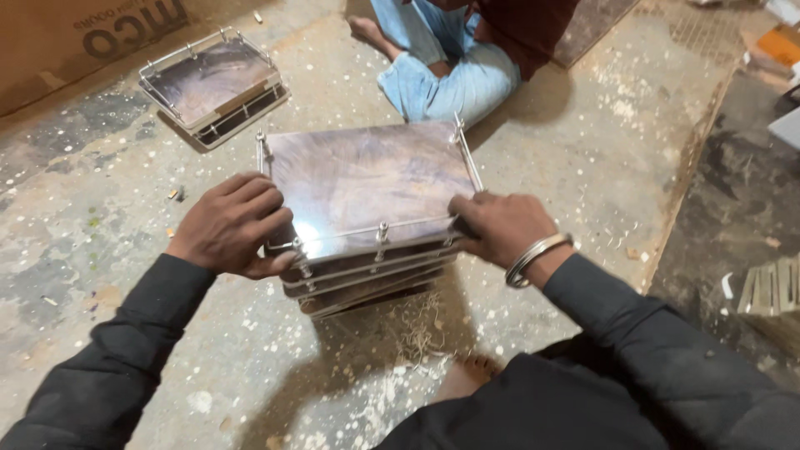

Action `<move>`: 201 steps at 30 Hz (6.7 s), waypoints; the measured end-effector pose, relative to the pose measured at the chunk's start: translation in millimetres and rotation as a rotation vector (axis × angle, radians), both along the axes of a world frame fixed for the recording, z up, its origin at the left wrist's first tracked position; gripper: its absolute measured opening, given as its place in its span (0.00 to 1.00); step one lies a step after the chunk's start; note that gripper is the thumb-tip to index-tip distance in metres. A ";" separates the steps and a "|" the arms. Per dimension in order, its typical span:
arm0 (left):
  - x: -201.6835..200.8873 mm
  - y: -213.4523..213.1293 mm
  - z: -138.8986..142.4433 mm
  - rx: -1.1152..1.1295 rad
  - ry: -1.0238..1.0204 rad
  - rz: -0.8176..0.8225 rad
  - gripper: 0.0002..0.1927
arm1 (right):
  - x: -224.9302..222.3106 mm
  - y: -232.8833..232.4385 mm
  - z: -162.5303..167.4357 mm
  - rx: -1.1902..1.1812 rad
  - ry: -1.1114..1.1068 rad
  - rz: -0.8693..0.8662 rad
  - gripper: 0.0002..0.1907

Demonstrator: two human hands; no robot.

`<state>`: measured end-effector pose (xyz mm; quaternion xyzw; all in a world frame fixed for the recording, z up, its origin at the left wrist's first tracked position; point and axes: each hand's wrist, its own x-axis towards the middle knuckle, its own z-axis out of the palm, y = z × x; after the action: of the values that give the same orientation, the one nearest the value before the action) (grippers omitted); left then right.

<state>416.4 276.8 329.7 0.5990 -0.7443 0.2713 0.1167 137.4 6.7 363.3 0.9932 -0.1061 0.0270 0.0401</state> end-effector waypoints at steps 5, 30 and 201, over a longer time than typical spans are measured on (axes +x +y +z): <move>-6.5 3.6 -1.5 0.017 0.139 0.078 0.23 | -8.0 -8.8 12.5 0.136 -0.068 0.012 0.34; -349.3 -345.2 65.5 0.484 0.428 -0.659 0.25 | -302.2 -76.9 17.5 0.171 0.133 -0.774 0.43; -430.4 -333.0 -88.7 0.796 0.298 -0.839 0.16 | -363.5 -39.6 -124.2 0.529 0.180 -0.637 0.29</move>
<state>-13.9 -56.2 240.9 0.2834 -0.9373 -0.1848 0.0838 -226.1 -32.9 239.1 0.8852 -0.4071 -0.1019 -0.2007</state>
